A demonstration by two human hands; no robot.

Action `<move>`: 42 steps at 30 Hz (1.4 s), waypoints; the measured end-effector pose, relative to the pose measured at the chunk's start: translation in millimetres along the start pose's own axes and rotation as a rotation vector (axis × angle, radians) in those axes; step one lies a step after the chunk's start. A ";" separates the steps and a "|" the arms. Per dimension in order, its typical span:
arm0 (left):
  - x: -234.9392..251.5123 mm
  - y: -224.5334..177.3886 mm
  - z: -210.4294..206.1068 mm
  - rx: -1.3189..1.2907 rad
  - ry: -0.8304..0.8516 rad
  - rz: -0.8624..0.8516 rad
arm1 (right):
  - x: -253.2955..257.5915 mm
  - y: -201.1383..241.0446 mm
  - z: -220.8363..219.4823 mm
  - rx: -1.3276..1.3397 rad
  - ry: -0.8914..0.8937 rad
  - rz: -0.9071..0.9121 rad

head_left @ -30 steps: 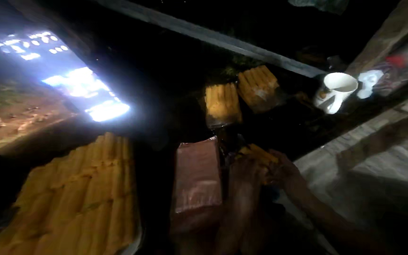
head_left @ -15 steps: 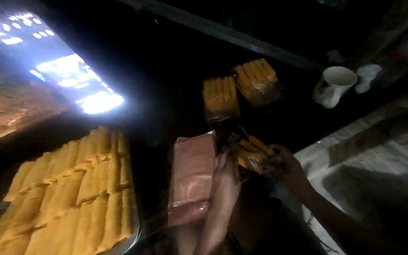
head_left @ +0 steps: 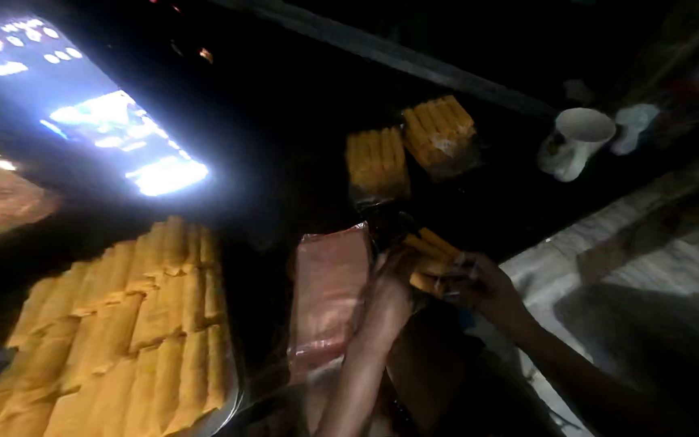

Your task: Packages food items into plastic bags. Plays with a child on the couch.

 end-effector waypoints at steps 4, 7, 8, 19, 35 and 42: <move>-0.9 0.0 3.1 -0.017 0.011 0.000 | 1.0 -0.7 0.2 -0.022 -0.003 0.029; -3.9 -0.2 3.0 0.046 -0.023 -0.028 | 3.3 0.7 1.2 -0.068 0.043 0.055; -4.8 0.7 1.1 0.081 -0.048 -0.042 | 4.5 1.2 1.5 -0.074 0.060 0.051; -4.1 10.3 14.4 0.199 -0.395 0.003 | -1.0 9.8 22.4 -0.216 -0.012 0.024; -40.0 -35.8 -31.3 0.094 -0.211 0.187 | 0.8 37.2 51.1 -0.362 -0.185 0.421; -56.0 -20.3 -27.1 0.156 -0.316 0.179 | 34.3 110.8 19.7 -0.271 -0.315 1.033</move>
Point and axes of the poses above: each hand's wrist, its own x-axis towards the middle knuckle, its own z-axis out of the back of the hand, y = z × x, the point moved 5 cm from there along x, towards the middle knuckle, and after that the axes turned 10 degrees about z, right-handed, at the moved point
